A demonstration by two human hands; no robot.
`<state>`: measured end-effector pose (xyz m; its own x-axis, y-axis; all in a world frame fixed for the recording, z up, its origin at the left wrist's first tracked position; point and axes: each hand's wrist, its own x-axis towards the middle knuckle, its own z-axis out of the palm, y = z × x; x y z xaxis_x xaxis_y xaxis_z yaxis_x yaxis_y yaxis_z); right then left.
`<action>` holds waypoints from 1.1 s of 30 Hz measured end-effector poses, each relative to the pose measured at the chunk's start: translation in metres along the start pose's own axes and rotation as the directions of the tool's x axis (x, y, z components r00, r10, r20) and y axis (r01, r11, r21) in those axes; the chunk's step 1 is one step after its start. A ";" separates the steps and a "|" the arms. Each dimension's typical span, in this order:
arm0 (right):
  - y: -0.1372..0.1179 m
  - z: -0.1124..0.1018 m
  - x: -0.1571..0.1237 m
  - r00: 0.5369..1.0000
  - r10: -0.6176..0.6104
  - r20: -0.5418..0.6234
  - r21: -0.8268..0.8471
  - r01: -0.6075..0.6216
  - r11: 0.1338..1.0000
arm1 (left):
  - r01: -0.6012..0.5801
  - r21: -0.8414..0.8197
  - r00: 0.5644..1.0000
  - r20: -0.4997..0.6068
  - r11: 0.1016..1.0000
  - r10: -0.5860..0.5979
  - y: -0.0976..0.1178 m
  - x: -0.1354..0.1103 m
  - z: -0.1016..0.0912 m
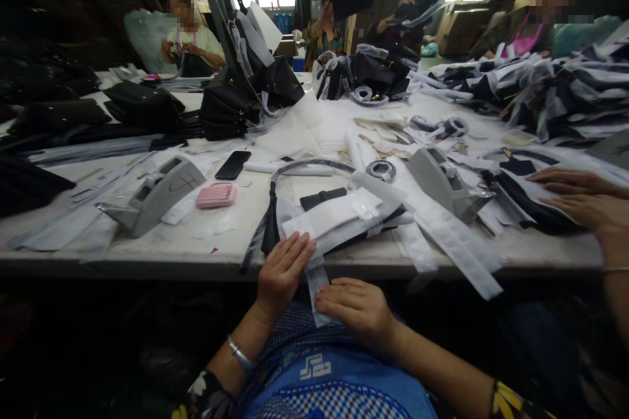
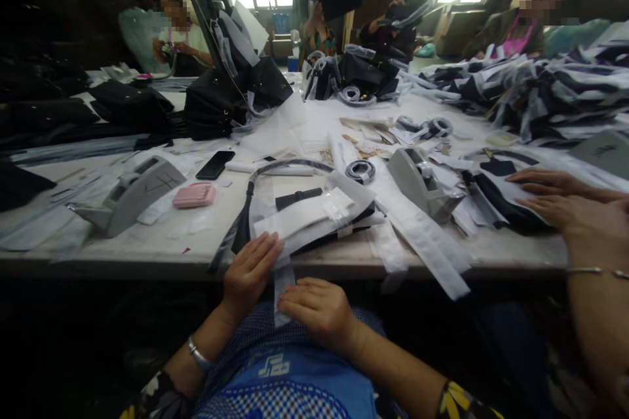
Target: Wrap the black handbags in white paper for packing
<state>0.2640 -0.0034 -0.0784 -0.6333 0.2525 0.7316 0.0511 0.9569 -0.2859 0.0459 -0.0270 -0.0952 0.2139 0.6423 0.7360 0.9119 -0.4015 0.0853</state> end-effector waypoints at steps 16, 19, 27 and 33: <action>0.003 -0.002 0.001 1.000 0.010 0.017 0.008 -0.011 1.000 | 0.098 -0.091 0.995 -0.004 0.991 -0.099 0.005 0.004 -0.003; 0.002 -0.006 0.003 1.000 -0.003 0.027 -0.001 0.003 1.000 | 0.066 -0.079 0.997 -0.026 0.995 -0.068 0.004 0.001 0.002; 0.007 -0.023 0.041 0.998 -0.020 0.063 -0.011 0.021 1.000 | 0.073 -0.021 0.994 -0.081 0.997 -0.075 0.006 0.000 0.002; 0.029 -0.026 0.077 0.994 0.053 0.091 -0.019 -0.052 0.998 | 0.105 -0.067 0.984 -0.134 0.992 -0.114 0.008 0.001 0.002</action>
<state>0.2367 0.0479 -0.0137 -0.6976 0.2891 0.6556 0.0984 0.9450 -0.3120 0.0539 -0.0281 -0.0955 0.0601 0.5903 0.8049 0.9037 -0.3746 0.2073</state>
